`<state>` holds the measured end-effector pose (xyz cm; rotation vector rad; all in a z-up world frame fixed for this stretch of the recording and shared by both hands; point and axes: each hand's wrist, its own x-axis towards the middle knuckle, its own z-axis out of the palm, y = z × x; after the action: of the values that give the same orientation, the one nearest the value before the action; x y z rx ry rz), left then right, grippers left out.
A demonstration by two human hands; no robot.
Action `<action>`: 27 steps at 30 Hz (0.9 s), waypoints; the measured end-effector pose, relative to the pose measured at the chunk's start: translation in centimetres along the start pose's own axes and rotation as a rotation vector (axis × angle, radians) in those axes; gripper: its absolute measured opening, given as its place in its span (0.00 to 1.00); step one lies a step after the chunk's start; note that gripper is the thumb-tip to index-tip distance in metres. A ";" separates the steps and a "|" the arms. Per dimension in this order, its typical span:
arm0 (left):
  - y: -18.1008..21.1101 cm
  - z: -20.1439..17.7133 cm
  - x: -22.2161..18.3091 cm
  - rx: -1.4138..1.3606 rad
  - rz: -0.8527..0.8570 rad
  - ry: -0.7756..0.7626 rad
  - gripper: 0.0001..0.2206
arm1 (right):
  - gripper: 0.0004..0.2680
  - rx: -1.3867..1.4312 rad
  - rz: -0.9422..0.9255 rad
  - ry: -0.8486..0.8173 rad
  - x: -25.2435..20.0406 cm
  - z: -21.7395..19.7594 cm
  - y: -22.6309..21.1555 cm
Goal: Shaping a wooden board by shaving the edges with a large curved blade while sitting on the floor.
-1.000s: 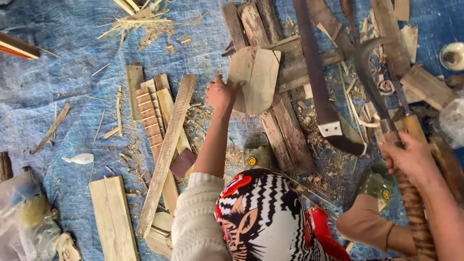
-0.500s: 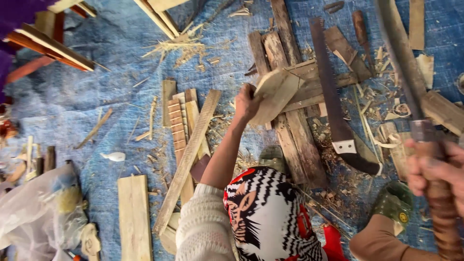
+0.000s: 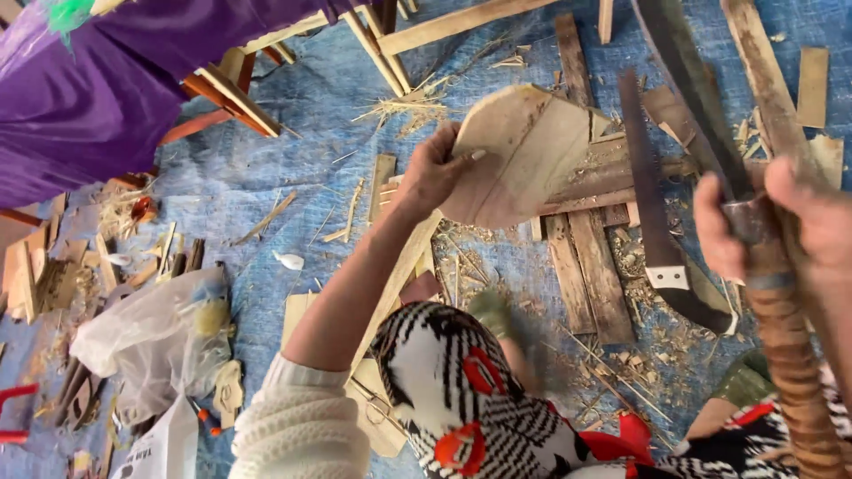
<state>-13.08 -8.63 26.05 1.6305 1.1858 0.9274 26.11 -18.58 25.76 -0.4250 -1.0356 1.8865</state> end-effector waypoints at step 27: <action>-1.3 8.0 0.4 -0.380 -0.233 0.102 0.25 | 0.40 -0.069 0.157 0.225 9.0 1.2 3.9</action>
<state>-6.01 -9.91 22.27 1.1301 1.1561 1.0221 18.41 -12.49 24.43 -0.7602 -0.9398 1.8926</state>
